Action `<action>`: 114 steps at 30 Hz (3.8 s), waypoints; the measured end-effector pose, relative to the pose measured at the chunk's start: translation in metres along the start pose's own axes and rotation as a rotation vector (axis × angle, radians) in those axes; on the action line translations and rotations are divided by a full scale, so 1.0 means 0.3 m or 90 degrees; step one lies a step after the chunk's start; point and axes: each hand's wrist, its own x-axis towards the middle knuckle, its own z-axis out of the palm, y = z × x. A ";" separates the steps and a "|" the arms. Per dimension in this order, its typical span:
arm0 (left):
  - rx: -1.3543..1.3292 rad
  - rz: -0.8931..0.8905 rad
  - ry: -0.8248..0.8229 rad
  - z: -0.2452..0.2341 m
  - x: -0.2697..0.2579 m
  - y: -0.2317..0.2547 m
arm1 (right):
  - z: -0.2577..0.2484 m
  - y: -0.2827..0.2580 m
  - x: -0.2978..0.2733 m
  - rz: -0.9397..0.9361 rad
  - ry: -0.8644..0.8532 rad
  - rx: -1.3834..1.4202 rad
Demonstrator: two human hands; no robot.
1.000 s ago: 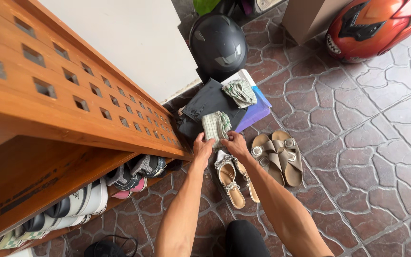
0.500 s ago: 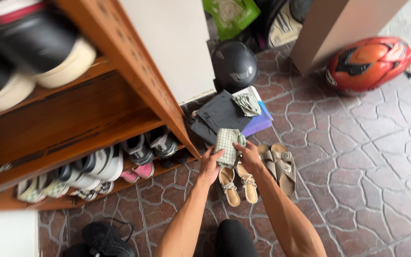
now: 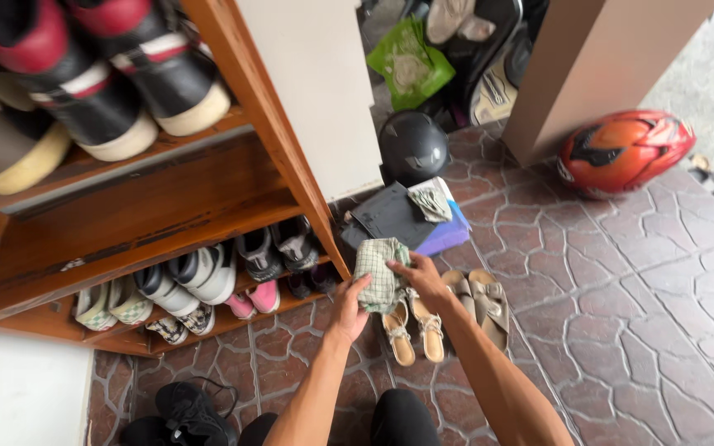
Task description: The person removes a pair of black sneakers from a wooden shoe rack, places them on the floor, and then uses a cloth to wipe the empty shelf and the side of the rack. The person then picks up a pair of beige sandals from the floor.
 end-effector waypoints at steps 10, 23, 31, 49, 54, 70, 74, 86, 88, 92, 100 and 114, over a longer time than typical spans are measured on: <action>0.258 0.183 0.128 -0.120 -0.135 0.209 | 0.327 -0.125 -0.027 0.061 -0.126 0.313; 0.610 0.556 0.391 -0.440 -0.144 0.738 | 0.683 -0.254 -0.053 -0.292 0.090 -0.182; 1.058 0.415 0.455 -0.489 -0.023 1.038 | 0.957 -0.392 0.063 -0.587 0.207 -0.586; 1.208 0.163 0.356 -0.507 0.038 1.063 | 0.998 -0.286 0.222 -0.553 0.131 -0.967; 1.192 0.152 0.371 -0.508 0.034 1.063 | 0.992 -0.315 0.243 -0.522 0.169 -0.977; 1.177 0.149 0.443 -0.518 0.047 1.034 | 0.989 -0.308 0.368 -0.652 0.066 -1.048; 1.188 0.120 0.449 -0.526 0.041 1.015 | 0.967 -0.271 0.336 -0.674 0.079 -0.997; 1.208 0.138 0.442 -0.535 0.035 1.005 | 1.048 -0.332 0.352 -0.461 0.136 -1.045; 1.201 0.147 0.448 -0.536 0.030 1.001 | 1.064 -0.313 0.361 -0.528 0.139 -1.045; 1.193 0.129 0.443 -0.527 0.022 1.014 | 1.041 -0.257 0.356 -0.712 0.159 -1.022; 1.211 0.093 0.425 -0.510 0.014 1.019 | 0.933 -0.281 0.366 -0.583 0.128 -0.995; 1.246 0.079 0.323 -0.544 0.034 1.067 | 1.078 -0.353 0.348 -0.305 0.129 -1.123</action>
